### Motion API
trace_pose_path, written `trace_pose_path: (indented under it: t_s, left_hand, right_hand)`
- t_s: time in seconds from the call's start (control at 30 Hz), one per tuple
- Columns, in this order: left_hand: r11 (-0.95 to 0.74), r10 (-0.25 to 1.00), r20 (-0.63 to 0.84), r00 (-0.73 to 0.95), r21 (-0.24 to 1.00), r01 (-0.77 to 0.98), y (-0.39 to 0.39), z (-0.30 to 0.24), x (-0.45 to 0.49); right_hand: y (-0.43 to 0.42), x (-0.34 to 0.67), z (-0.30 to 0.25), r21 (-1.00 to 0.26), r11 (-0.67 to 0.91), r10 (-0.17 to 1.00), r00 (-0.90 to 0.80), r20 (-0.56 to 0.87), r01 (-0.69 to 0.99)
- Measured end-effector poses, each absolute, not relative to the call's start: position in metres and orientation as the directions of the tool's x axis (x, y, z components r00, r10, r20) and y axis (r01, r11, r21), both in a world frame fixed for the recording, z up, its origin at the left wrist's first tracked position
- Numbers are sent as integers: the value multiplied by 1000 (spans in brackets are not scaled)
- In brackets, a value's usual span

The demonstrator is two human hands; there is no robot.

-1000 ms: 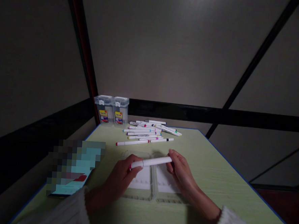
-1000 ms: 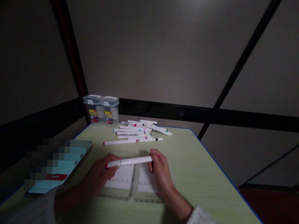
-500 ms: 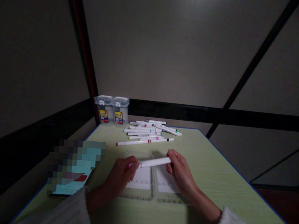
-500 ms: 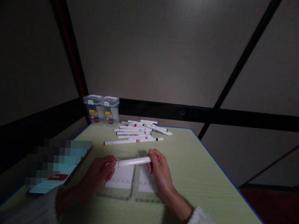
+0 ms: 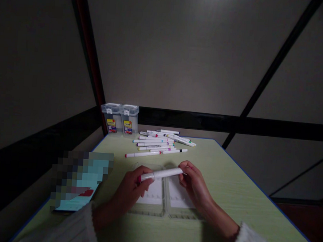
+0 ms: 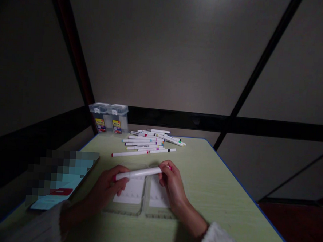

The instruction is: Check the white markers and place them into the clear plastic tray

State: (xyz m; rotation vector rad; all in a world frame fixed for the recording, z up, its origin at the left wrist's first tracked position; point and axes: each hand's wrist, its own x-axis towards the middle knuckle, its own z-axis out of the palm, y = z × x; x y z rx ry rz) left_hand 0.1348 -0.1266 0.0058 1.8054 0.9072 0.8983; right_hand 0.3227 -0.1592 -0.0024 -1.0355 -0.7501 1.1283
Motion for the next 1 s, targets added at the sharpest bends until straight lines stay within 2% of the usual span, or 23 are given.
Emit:
trace_pose_path:
  t_s: [0.37,0.63,1.0]
  left_hand:
    - [-432,846,300,441,871,235,-131,-3,133]
    - [-502,798,343,496,833,232,-132,1,132]
    - [-467,820,329,468,857,216,-128,-2,131]
  right_hand:
    - [-157,323,-7,-908,-12,945,292,-148,-419]
    - [-156,324,-7,-911,-12,944,296,-146,-411]
    - [-157,323,-8,-905,0,955,268,-126,-426]
